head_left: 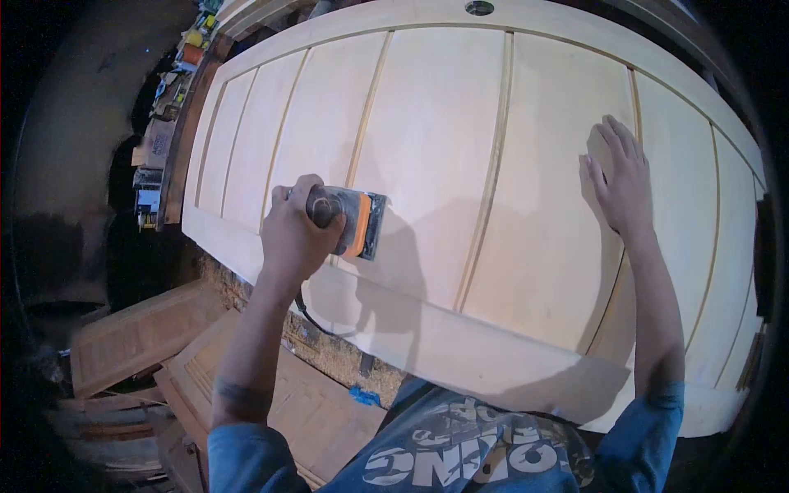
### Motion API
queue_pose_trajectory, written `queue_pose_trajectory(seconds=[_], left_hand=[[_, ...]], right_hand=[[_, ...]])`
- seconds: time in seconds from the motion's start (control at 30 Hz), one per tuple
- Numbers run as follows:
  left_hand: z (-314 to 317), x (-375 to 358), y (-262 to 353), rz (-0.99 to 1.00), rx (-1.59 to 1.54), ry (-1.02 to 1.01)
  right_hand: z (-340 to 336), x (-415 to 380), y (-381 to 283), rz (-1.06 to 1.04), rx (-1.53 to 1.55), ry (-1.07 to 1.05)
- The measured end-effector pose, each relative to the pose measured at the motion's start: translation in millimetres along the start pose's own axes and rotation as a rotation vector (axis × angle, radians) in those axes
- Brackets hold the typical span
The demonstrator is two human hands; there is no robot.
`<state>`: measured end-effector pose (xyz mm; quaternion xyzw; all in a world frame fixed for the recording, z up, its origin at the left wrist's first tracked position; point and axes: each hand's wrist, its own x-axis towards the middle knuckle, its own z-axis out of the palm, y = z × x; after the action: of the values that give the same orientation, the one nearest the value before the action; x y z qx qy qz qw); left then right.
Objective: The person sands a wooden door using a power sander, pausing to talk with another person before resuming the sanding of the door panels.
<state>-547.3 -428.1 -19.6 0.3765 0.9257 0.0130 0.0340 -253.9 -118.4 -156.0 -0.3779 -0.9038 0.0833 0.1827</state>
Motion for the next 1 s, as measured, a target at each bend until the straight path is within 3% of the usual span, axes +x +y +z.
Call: queue_pose_trajectory(seconds=[0.13,0.37,0.5,0.6,0.8,0.9,1.0], left_hand=[[5.1,65.8,2.7,0.113,-0.091,0.066],[2.1,226.1,41.4,0.15,0.026,0.013],[9.5,298.7,51.2,0.223,0.053,0.11],[8.6,299.3,54.3,0.25,0.041,0.063],[-2.6,152.8,43.3,0.292,-0.017,-0.033],[-1.6,149.8,51.8,0.242,-0.042,-0.002],[0.7,215.6,62.6,0.185,-0.001,0.006]], right_hand=[[-0.6,-0.6,-1.1,-0.01,0.02,0.0],[-4.7,3.0,-0.8,-0.019,0.068,-0.01],[-5.5,2.7,0.1,-0.03,0.075,-0.023],[-11.0,3.3,-0.8,-0.028,0.071,-0.027],[-9.1,4.3,-2.4,-0.046,0.096,0.005],[-11.3,5.1,-3.5,-0.037,0.111,-0.018],[-12.0,5.6,-2.4,-0.017,0.109,-0.031]])
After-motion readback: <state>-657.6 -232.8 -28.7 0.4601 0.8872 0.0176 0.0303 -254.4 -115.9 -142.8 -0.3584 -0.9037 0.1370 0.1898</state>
